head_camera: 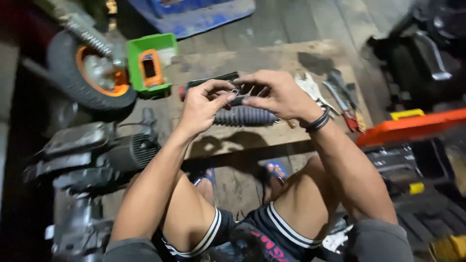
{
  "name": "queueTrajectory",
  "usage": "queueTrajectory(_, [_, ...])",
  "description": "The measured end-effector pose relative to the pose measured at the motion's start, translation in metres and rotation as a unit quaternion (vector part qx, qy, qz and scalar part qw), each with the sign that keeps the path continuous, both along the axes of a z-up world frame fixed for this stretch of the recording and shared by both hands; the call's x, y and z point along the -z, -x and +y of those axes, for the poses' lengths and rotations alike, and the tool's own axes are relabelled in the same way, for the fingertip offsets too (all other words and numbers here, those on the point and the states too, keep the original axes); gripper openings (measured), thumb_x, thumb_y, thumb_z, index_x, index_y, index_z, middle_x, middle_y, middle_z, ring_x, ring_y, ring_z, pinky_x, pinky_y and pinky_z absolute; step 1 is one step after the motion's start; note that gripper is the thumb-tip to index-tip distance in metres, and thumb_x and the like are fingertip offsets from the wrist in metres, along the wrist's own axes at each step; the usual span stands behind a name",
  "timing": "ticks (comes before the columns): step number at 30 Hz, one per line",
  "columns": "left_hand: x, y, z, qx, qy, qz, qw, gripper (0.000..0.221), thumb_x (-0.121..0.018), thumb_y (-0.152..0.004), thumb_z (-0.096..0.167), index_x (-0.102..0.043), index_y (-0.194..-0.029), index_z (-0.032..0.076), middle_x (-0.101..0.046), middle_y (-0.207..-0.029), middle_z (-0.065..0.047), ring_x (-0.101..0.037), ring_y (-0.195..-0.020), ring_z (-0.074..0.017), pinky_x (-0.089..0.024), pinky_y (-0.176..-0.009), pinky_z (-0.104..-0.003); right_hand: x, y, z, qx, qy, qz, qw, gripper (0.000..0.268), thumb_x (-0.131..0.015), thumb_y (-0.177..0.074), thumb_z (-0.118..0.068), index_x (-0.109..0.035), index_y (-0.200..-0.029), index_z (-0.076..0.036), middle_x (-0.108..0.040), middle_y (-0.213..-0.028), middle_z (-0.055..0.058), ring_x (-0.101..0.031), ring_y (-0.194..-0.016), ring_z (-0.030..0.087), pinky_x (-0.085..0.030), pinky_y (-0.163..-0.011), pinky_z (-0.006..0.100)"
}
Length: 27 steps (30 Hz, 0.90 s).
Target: The person sits on the floor and uses a wrench to loosen and remove a bolt from a motorcycle shock absorber. They then search through a container of small parts, select a bolt, and attempt to install it into the shock absorber using the wrench.
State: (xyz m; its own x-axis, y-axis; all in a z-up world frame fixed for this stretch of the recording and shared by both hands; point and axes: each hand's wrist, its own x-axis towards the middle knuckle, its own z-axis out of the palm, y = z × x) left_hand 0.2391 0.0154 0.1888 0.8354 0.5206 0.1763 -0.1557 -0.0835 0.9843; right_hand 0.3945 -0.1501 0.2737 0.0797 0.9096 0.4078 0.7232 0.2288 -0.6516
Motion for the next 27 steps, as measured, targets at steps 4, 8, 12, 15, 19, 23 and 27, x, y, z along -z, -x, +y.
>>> queueTrajectory(4, [0.018,-0.055,-0.014,0.049,0.036,0.018,0.998,0.023,-0.086,-0.085,0.010,-0.076,-0.105,0.002,-0.076,-0.085,-0.017,-0.072,-0.067,-0.0177,-0.061,-0.064,-0.033,0.034,-0.033,-0.025,0.092,-0.008,-0.026,0.995,0.030,-0.081,-0.092,-0.025,-0.073,-0.120,-0.016,-0.074,-0.093,0.002,-0.072,-0.090,0.026,-0.056,-0.082,0.037])
queueTrajectory(8, [0.043,-0.096,-0.032,0.064,0.084,0.049,0.993,0.030,-0.088,-0.083,0.017,-0.077,-0.105,0.000,-0.075,-0.082,-0.016,-0.068,-0.065,-0.0146,-0.060,-0.060,-0.029,0.061,-0.060,-0.041,0.135,0.054,-0.020,0.989,0.022,-0.080,-0.094,-0.024,-0.074,-0.113,-0.016,-0.074,-0.088,0.006,-0.073,-0.087,0.028,-0.056,-0.078,0.039])
queueTrajectory(12, [0.040,-0.100,-0.044,0.082,-0.104,0.217,0.967,0.047,-0.083,-0.088,0.045,-0.072,-0.122,0.016,-0.076,-0.090,-0.007,-0.073,-0.079,-0.0240,-0.056,-0.073,-0.041,0.095,-0.079,-0.051,0.198,0.192,0.008,0.961,0.031,-0.079,-0.092,-0.032,-0.067,-0.110,-0.011,-0.076,-0.092,0.013,-0.072,-0.091,0.040,-0.054,-0.081,0.054])
queueTrajectory(15, [0.062,-0.105,-0.043,0.184,-0.391,0.344,0.834,0.056,-0.075,-0.089,0.048,-0.064,-0.134,0.016,-0.066,-0.124,-0.016,-0.063,-0.115,-0.0421,-0.053,-0.094,-0.056,0.179,-0.121,-0.067,0.209,0.291,-0.041,0.933,0.029,-0.078,-0.090,-0.032,-0.068,-0.109,-0.012,-0.076,-0.099,0.013,-0.072,-0.099,0.039,-0.055,-0.086,0.052])
queueTrajectory(19, [0.101,-0.113,-0.042,0.246,-0.484,0.419,0.728,0.075,-0.080,-0.086,0.047,-0.051,-0.148,0.016,-0.054,-0.137,-0.015,-0.053,-0.126,-0.0391,-0.049,-0.098,-0.056,0.247,-0.156,-0.084,0.235,0.371,-0.004,0.898,0.032,-0.079,-0.086,-0.043,-0.070,-0.109,-0.023,-0.077,-0.103,0.000,-0.071,-0.107,0.029,-0.054,-0.090,0.047])
queueTrajectory(23, [0.132,-0.127,-0.042,0.252,-0.517,0.431,0.695,0.080,-0.082,-0.083,0.046,-0.046,-0.149,0.020,-0.052,-0.135,-0.012,-0.051,-0.126,-0.0391,-0.046,-0.097,-0.058,0.263,-0.153,-0.076,0.200,0.402,-0.017,0.894,0.032,-0.079,-0.084,-0.040,-0.070,-0.106,-0.018,-0.078,-0.099,0.008,-0.072,-0.102,0.037,-0.056,-0.090,0.051])
queueTrajectory(27, [0.185,-0.141,-0.033,0.235,-0.514,0.425,0.707,0.068,-0.084,-0.083,0.029,-0.053,-0.142,0.017,-0.057,-0.127,-0.014,-0.057,-0.118,-0.0430,-0.050,-0.086,-0.059,0.289,-0.153,-0.073,0.190,0.414,-0.019,0.890,0.035,-0.079,-0.083,-0.043,-0.070,-0.105,-0.017,-0.078,-0.096,0.010,-0.073,-0.099,0.039,-0.057,-0.087,0.051])
